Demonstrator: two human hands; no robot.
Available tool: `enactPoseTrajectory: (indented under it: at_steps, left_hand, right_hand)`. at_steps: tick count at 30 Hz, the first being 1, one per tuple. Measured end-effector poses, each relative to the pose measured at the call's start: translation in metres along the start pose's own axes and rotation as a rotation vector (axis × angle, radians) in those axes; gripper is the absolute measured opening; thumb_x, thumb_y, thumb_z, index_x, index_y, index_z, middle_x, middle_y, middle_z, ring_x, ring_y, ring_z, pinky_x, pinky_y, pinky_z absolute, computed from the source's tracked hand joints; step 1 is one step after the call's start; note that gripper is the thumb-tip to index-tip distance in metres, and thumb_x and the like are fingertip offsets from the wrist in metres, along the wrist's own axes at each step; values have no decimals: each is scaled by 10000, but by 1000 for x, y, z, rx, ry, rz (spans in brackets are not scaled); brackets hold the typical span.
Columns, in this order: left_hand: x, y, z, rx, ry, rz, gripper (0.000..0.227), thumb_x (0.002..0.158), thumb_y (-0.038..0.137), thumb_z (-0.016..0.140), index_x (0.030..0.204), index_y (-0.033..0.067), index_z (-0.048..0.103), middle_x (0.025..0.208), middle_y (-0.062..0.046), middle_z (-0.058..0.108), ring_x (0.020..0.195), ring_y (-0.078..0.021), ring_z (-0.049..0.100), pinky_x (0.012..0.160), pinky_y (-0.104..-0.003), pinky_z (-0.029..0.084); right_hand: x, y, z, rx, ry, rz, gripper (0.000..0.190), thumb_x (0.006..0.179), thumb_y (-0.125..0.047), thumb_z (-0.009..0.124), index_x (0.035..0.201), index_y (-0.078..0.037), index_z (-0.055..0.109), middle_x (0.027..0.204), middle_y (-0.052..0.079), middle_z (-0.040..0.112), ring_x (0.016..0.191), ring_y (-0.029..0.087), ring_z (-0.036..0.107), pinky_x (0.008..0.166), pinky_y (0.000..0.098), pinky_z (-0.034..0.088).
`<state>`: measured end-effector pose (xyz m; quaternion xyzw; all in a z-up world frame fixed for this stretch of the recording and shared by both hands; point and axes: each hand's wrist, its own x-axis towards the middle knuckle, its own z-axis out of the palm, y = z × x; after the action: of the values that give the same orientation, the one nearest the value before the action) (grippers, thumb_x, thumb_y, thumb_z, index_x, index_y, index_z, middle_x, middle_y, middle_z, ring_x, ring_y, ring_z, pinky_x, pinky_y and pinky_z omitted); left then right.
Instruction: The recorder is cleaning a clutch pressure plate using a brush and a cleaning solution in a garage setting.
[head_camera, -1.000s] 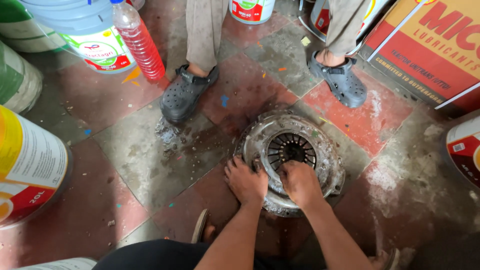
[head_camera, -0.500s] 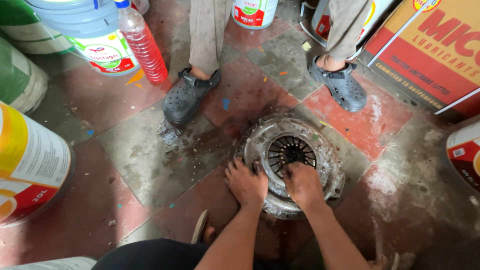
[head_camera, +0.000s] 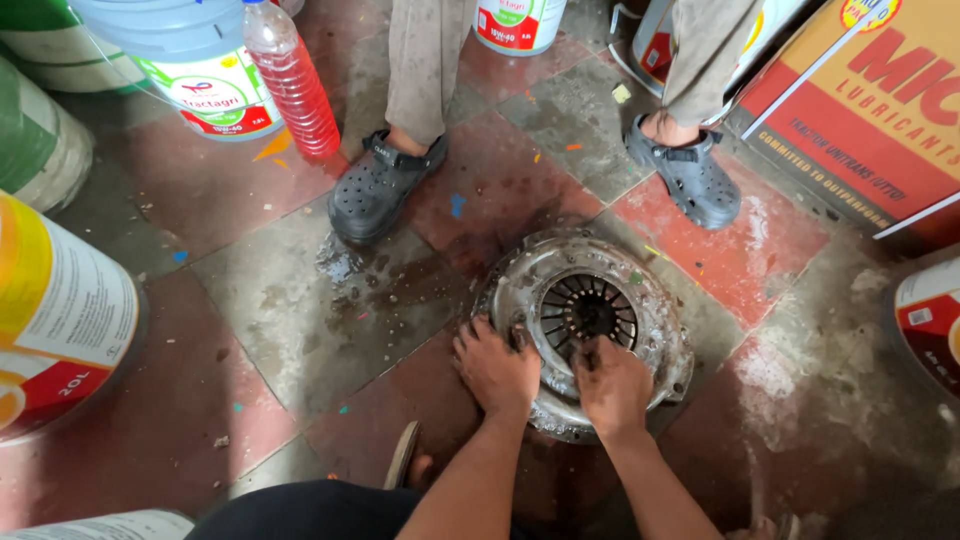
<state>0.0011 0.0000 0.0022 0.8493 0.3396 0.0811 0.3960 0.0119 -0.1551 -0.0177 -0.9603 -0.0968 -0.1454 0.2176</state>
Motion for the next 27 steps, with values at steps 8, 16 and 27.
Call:
enactPoseTrajectory:
  at_steps: [8, 16, 27]
  left_hand:
    - [1, -3, 6, 30, 12, 20, 631, 875, 369, 665, 1346, -21, 508, 1394, -257, 489, 1352, -450, 416, 1132, -561, 316]
    - [2, 1, -1, 2, -1, -1, 599, 820, 348, 701, 1286, 4, 550, 1335, -216, 540, 1302, -418, 467, 1113, -572, 338]
    - [0, 1, -1, 16, -8, -10, 581, 848, 353, 690, 1302, 17, 553, 1348, -208, 540, 1309, -414, 473, 1109, -573, 355]
  right_hand:
    - [-4, 4, 0, -9, 69, -38, 150, 815, -214, 762, 868, -96, 686, 777, 139, 700, 740, 376, 673, 665, 493, 518]
    - [5, 10, -31, 71, 43, 457, 170, 854, -273, 767, 928, -121, 781, 793, 126, 776, 708, 272, 743, 695, 389, 566]
    - [6, 9, -27, 86, -122, 450, 186, 884, -323, 767, 946, -150, 793, 671, 115, 736, 576, 233, 699, 600, 386, 542]
